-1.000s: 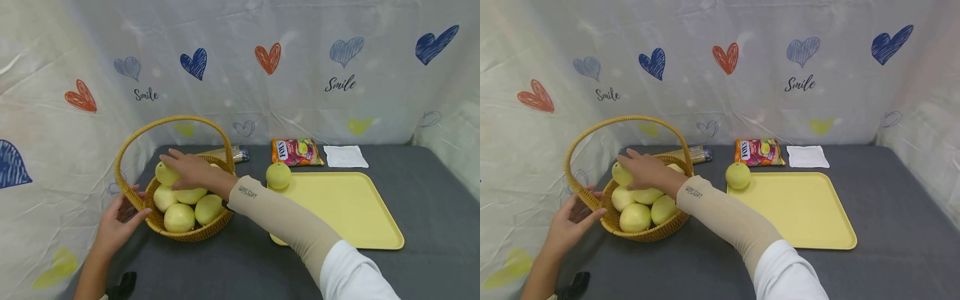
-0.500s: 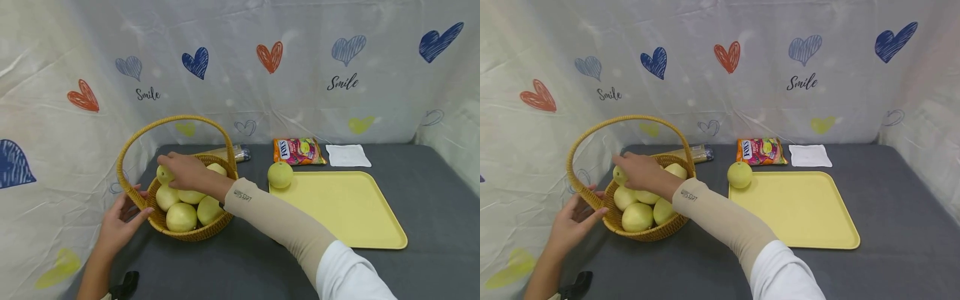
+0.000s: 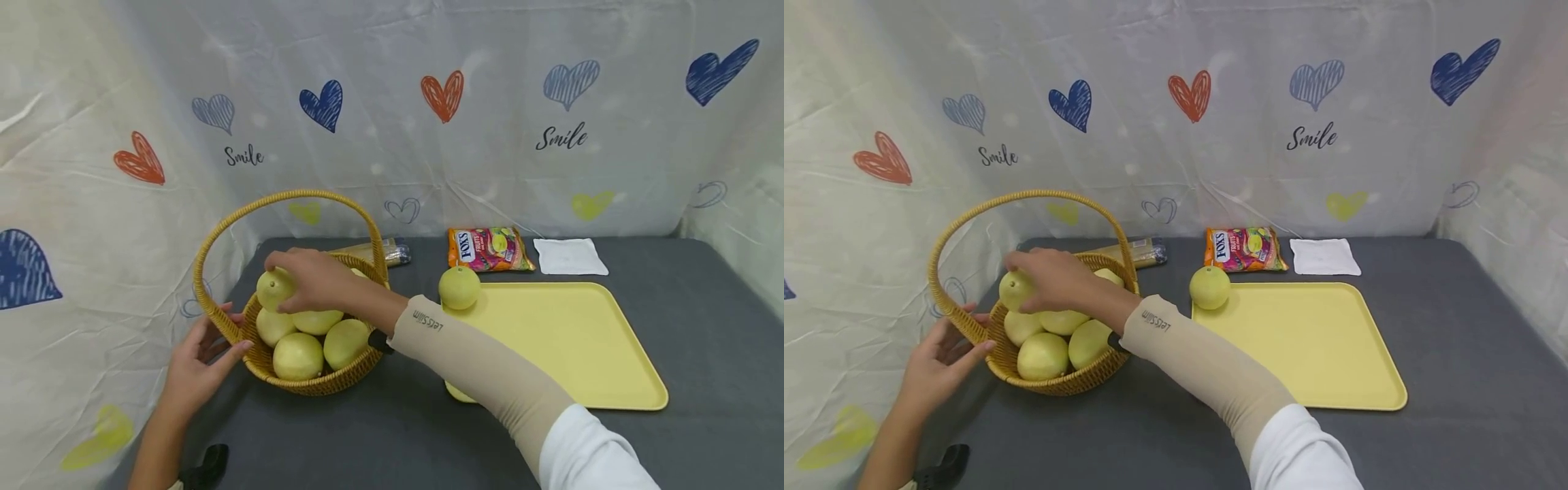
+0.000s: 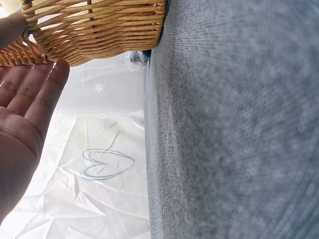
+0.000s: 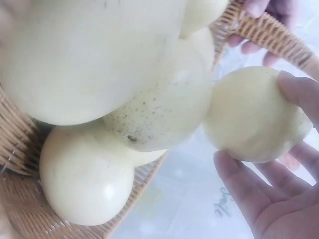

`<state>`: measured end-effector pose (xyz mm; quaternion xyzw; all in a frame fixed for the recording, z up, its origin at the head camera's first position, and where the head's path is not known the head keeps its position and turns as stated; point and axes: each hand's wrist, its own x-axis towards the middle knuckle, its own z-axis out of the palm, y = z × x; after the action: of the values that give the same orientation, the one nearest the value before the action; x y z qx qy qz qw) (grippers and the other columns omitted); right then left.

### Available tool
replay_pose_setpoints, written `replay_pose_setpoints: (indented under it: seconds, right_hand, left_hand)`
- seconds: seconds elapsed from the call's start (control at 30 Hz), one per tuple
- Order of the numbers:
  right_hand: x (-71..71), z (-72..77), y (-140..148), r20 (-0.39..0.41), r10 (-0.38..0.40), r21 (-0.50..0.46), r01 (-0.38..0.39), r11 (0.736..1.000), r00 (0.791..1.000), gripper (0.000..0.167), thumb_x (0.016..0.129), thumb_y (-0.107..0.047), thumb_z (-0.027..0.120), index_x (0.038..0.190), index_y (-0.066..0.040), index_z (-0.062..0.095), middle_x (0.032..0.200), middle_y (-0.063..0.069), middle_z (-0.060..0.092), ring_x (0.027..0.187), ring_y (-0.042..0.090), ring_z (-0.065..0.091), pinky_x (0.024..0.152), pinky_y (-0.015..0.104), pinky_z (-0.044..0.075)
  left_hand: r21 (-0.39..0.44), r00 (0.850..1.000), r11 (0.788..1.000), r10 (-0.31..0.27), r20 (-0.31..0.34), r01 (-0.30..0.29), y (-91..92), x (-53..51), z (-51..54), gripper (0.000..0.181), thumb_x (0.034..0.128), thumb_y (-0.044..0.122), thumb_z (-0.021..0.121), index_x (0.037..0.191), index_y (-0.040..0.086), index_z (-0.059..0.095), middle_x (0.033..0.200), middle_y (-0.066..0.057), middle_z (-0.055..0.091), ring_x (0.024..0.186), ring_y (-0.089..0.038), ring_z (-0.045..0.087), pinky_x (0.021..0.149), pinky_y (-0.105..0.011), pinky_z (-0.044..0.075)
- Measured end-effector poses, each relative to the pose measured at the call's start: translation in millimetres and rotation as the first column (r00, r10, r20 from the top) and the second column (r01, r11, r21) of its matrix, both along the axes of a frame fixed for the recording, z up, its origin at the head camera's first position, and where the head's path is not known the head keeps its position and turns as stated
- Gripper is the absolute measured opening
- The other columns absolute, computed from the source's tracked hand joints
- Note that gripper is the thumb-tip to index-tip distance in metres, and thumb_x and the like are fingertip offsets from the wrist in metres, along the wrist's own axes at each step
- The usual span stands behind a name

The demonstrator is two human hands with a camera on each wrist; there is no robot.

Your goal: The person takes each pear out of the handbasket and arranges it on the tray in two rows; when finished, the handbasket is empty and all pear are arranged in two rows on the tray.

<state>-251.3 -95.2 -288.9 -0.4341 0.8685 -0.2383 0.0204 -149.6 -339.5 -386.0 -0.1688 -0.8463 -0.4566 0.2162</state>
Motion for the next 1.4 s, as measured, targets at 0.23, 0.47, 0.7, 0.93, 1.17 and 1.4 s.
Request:
replay_pose_setpoints:
  seconds: [0.23, 0.47, 0.7, 0.93, 1.17, 1.4]
  right_hand:
    - [8.8, 0.0, 16.5, 0.027, 0.041, -0.061, -0.040, 0.997, 0.999, 0.059, 0.089, -0.034, 0.078, 0.140, -0.019, 0.053, 0.133, -0.003, 0.057, 0.109, 0.008, 0.055, 0.083, 0.022, 0.047]
    - [11.2, -9.6, 34.6, 0.144, 0.069, -0.170, -0.044, 0.984, 0.987, 0.060, 0.088, -0.032, 0.079, 0.141, -0.015, 0.056, 0.140, -0.004, 0.055, 0.125, 0.009, 0.050, 0.095, 0.021, 0.044]
    - [13.9, -16.2, 48.8, 0.252, 0.096, -0.301, -0.017, 0.953, 0.963, 0.058, 0.088, -0.027, 0.079, 0.140, -0.013, 0.057, 0.137, -0.002, 0.055, 0.118, 0.009, 0.052, 0.088, 0.023, 0.049]
    - [18.7, -20.7, 63.5, 0.300, 0.100, -0.363, 0.017, 0.932, 0.949, 0.057, 0.088, -0.024, 0.078, 0.141, -0.013, 0.057, 0.136, -0.002, 0.056, 0.120, 0.010, 0.050, 0.094, 0.026, 0.047]
    - [35.6, -15.6, 87.0, 0.336, 0.054, -0.407, 0.093, 0.909, 0.940, 0.056, 0.088, -0.030, 0.077, 0.139, -0.016, 0.057, 0.131, -0.001, 0.056, 0.112, 0.016, 0.055, 0.086, 0.029, 0.052]
    - [46.7, -13.2, 119.4, 0.266, 0.008, -0.423, 0.109, 0.900, 0.964, 0.053, 0.089, -0.032, 0.077, 0.137, -0.017, 0.059, 0.126, -0.002, 0.059, 0.103, 0.016, 0.058, 0.087, 0.040, 0.053]
  left_hand:
    - [0.014, 1.000, 1.000, 0.008, 0.005, -0.008, -1.4, 0.8, 0.1, 0.072, 0.0822, -0.018, 0.073, 0.146, 0.004, 0.048, 0.123, -0.016, 0.062, 0.112, -0.010, 0.062, 0.086, -0.013, 0.051]
    - [0.006, 1.000, 1.000, -0.001, 0.003, 0.001, 0.8, 0.7, -0.9, 0.072, 0.0818, -0.018, 0.073, 0.146, 0.003, 0.048, 0.122, -0.015, 0.063, 0.111, -0.010, 0.063, 0.085, -0.013, 0.051]
    - [0.006, 1.000, 1.000, 0.005, -0.007, -0.004, 0.7, 0.2, 0.7, 0.073, 0.0812, -0.018, 0.074, 0.146, 0.003, 0.048, 0.122, -0.014, 0.064, 0.111, -0.010, 0.063, 0.084, -0.013, 0.052]
    - [0.007, 1.000, 1.000, 0.007, -0.002, -0.007, 0.4, 0.6, -0.6, 0.073, 0.0814, -0.017, 0.074, 0.146, 0.004, 0.048, 0.122, -0.013, 0.064, 0.110, -0.010, 0.063, 0.085, -0.013, 0.051]
    - [0.004, 1.000, 1.000, 0.016, 0.007, -0.016, 0.5, 1.4, -1.9, 0.074, 0.0823, -0.016, 0.074, 0.147, 0.005, 0.047, 0.124, -0.013, 0.064, 0.111, -0.008, 0.062, 0.086, -0.013, 0.051]
    - [0.004, 0.999, 0.999, 0.032, 0.012, -0.032, 0.6, 0.9, -3.4, 0.073, 0.0823, -0.015, 0.074, 0.147, 0.004, 0.047, 0.124, -0.014, 0.064, 0.112, -0.007, 0.062, 0.086, -0.012, 0.050]
